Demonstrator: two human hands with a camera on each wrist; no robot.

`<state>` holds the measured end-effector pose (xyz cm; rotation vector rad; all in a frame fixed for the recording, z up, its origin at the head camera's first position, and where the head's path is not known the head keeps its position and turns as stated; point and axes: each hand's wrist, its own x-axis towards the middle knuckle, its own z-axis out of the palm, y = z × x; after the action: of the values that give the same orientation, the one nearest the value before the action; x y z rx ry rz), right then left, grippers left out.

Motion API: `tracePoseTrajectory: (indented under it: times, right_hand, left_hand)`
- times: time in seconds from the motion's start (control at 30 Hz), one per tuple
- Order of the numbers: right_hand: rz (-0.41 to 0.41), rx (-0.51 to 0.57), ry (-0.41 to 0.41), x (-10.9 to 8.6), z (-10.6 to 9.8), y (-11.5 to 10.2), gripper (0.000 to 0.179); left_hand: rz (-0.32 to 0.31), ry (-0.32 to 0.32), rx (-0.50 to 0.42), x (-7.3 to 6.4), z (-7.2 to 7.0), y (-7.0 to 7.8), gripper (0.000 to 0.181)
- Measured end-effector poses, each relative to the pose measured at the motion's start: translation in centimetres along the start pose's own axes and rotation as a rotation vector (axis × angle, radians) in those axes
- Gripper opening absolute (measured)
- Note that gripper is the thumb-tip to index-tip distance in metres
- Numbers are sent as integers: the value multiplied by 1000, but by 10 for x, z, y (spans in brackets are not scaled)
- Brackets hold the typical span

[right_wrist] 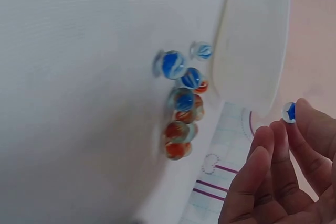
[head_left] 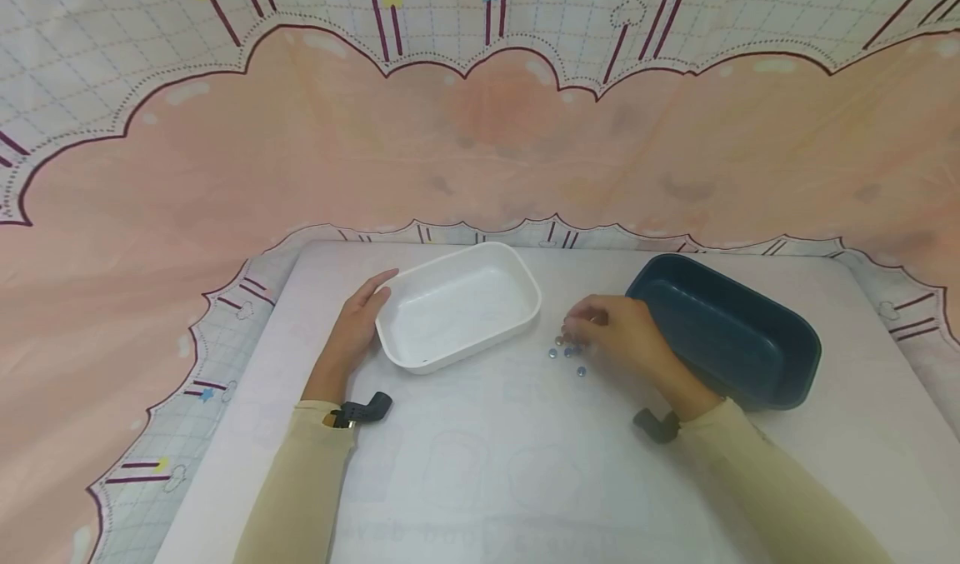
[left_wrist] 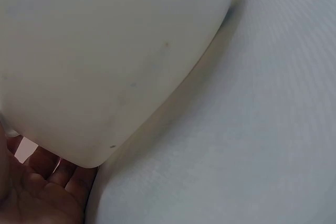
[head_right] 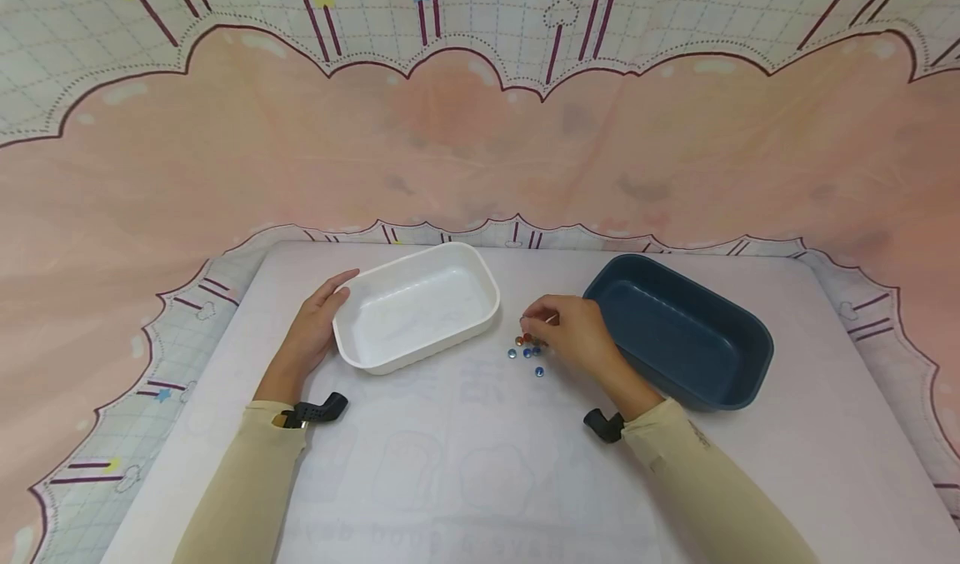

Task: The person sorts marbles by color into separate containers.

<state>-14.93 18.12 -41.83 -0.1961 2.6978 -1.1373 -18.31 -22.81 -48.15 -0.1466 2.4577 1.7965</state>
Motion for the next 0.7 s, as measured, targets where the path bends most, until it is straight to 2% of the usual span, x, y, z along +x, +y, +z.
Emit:
tracePoseTrajectory:
  times: [0.3, 0.7]
  right_hand:
    - [15, 15, 5, 12, -1, -13, 26]
    - [-19, 22, 56, 28, 4, -35, 25]
  left_hand:
    - [3, -3, 18, 1, -1, -2, 48]
    - [1, -4, 30, -1, -2, 1, 48]
